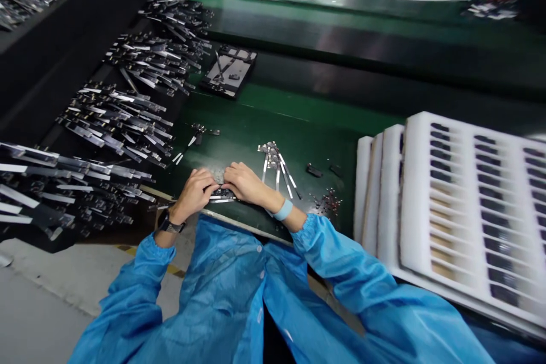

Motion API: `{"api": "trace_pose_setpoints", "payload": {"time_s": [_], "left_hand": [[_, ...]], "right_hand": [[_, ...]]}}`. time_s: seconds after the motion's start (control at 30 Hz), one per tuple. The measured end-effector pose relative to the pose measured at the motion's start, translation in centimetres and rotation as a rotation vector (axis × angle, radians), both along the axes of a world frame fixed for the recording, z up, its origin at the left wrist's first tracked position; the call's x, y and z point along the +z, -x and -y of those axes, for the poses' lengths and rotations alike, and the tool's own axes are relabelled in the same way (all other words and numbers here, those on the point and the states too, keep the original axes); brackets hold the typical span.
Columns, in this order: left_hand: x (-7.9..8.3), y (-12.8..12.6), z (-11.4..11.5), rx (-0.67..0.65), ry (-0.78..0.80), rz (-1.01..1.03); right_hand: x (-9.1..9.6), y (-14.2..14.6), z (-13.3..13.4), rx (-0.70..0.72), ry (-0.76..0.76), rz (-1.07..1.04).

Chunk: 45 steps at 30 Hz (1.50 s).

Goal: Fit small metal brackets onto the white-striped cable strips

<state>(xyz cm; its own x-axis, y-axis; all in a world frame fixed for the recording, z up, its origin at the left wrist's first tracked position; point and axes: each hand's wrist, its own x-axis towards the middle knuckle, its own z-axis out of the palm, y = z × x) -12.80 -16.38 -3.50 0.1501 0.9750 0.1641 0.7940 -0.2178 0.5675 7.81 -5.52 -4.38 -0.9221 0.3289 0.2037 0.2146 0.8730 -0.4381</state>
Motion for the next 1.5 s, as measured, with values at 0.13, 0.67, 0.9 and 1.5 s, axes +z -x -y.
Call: {"api": "trace_pose_setpoints", "payload": {"time_s": [0.13, 0.67, 0.9, 1.5], "left_hand": [[-0.4, -0.2, 0.1, 0.007, -0.029, 0.009], [0.2, 1.9, 0.9, 0.096, 0.032, 0.075], [-0.1, 1.4, 0.7, 0.083, -0.021, 0.004], [2.1, 1.2, 1.8, 0.374, -0.168, 0.197]], "right_hand": [[-0.4, 0.4, 0.5, -0.001, -0.003, -0.001], [0.7, 1.6, -0.2, -0.049, -0.108, 0.081], [0.0, 3.2, -0.2, 0.046, 0.018, 0.051], [1.6, 1.2, -1.4, -0.142, -0.024, -0.075]]}}
